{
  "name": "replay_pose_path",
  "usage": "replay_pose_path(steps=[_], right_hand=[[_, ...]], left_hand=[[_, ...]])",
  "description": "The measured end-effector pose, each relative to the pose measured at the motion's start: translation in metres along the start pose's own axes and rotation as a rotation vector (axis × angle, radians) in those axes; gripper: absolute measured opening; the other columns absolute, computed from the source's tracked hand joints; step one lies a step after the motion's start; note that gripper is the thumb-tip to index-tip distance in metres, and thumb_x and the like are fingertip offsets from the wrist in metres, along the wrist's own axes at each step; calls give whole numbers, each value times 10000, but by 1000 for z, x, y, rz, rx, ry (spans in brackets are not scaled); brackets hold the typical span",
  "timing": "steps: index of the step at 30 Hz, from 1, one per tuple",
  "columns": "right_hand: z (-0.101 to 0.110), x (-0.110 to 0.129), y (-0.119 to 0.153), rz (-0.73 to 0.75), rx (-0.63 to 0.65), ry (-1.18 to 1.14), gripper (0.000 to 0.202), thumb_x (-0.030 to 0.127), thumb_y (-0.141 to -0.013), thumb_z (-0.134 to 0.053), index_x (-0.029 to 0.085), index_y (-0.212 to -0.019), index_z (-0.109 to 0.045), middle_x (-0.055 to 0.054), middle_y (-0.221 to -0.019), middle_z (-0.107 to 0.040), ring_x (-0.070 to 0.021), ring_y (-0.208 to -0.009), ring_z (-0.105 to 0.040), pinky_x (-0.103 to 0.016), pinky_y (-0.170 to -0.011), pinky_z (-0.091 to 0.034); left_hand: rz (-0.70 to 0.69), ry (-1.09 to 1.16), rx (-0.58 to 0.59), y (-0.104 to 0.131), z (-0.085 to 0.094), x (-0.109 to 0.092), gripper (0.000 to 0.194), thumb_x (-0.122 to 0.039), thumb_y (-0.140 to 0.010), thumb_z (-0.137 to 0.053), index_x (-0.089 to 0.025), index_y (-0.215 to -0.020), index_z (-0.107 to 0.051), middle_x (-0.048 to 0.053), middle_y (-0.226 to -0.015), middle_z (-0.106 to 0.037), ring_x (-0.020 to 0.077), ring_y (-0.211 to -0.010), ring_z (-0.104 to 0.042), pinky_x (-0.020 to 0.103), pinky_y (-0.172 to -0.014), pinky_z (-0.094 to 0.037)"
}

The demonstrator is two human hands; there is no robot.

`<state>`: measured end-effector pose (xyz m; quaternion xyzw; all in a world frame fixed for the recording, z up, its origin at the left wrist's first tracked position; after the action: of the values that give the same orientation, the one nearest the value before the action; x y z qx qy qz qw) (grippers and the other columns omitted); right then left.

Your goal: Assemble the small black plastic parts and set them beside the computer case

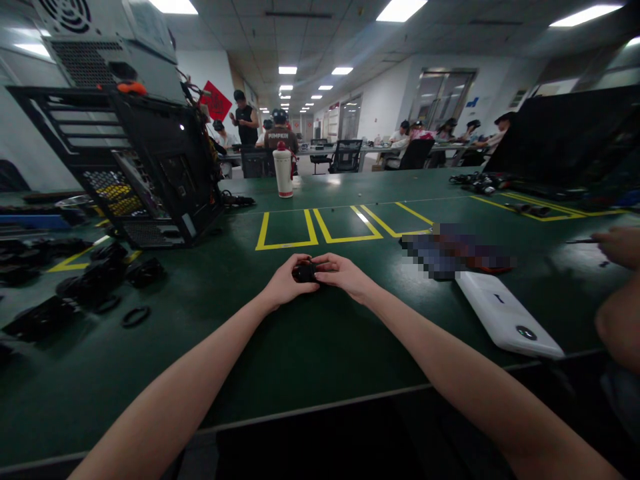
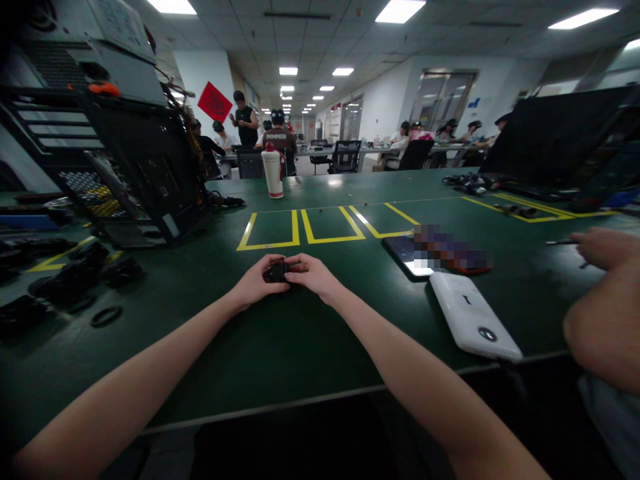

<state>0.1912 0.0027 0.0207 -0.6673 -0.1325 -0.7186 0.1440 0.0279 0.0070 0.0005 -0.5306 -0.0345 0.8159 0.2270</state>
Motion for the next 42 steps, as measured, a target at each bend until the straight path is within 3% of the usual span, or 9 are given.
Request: replay_pose_path(steps=[3, 8, 12, 15, 21, 26, 32, 37, 42], right_hand=[[0, 2, 2, 48, 21, 19, 331, 79, -616, -627, 171, -925, -548, -40, -935, -576, -147, -891, -538, -360, -830, -418], [-3, 0, 0, 45, -23, -29, 152, 222, -683, -594, 158, -815, -553, -32, -873, -585, -139, -836, -555, -355, -802, -430], [-2, -5, -4, 59, -72, -26, 283, 171, -649, -622, 169, -922, -550, -41, -965, -578, -145, -901, -543, -350, -838, -414], [0, -7, -5, 48, -35, 14, 336, 155, -661, -606, 174, -991, -544, -57, -1011, -571, -153, -941, -531, -368, -876, -390], [-1, -2, -1, 54, 1, 29, 324, 105, -617, -630, 173, -922, -545, -38, -932, -584, -149, -894, -544, -358, -836, -415], [-3, 0, -1, 41, -40, -29, 169, 218, -694, -584, 164, -851, -555, -45, -936, -575, -148, -867, -553, -364, -815, -433], [-1, -2, -3, 48, -24, -23, 357, 91, -659, -593, 152, -1006, -536, -65, -1049, -554, -142, -962, -525, -354, -909, -379], [2, -3, 0, 59, 23, 29, 355, 68, -630, -608, 170, -964, -541, -44, -964, -574, -151, -928, -531, -376, -866, -402], [1, -5, -2, 64, 9, 17, 237, 209, -682, -602, 178, -912, -552, -42, -954, -576, -148, -898, -537, -372, -834, -418]], left_hand=[[6, -6, 2, 0, 0, 0, 603, -282, -571, -694, -205, -1111, -436, 72, -1103, -518, 217, -1031, -499, 411, -917, -358], [23, -12, 8, 1, 0, -1, 615, -281, -562, -701, -206, -1113, -439, 72, -1096, -521, 216, -1030, -501, 413, -923, -353], [24, -10, 14, 1, 0, -3, 614, -285, -564, -701, -205, -1113, -436, 72, -1092, -527, 212, -1021, -508, 407, -918, -362], [21, -12, 11, 1, 0, -4, 600, -276, -573, -696, -204, -1109, -436, 71, -1102, -523, 211, -1030, -505, 403, -920, -362], [15, -18, 3, 1, 0, -3, 603, -257, -571, -695, -200, -1112, -433, 71, -1101, -522, 209, -1031, -505, 396, -923, -361], [22, -12, 10, 2, 1, -2, 615, -270, -566, -698, -206, -1117, -434, 75, -1106, -522, 218, -1040, -500, 412, -927, -353], [40, -18, 11, 2, 0, -4, 612, -274, -562, -699, -205, -1111, -438, 74, -1102, -524, 217, -1023, -507, 411, -912, -364], [44, -14, 1, 3, 1, -7, 597, -250, -562, -696, -204, -1104, -448, 72, -1101, -521, 225, -1024, -505, 421, -905, -368], [50, -8, 18, 3, 2, -9, 607, -246, -564, -698, -202, -1113, -444, 77, -1102, -523, 224, -1033, -501, 422, -912, -361]])
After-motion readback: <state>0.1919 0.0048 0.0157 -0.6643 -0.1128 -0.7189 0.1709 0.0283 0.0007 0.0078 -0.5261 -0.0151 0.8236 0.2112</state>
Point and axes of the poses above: each hand's wrist, its own y-axis away from the middle knuckle, its own z-axis out of the back of the hand, x = y × z, the point moved 1 cm from there along -y, towards the middle knuckle
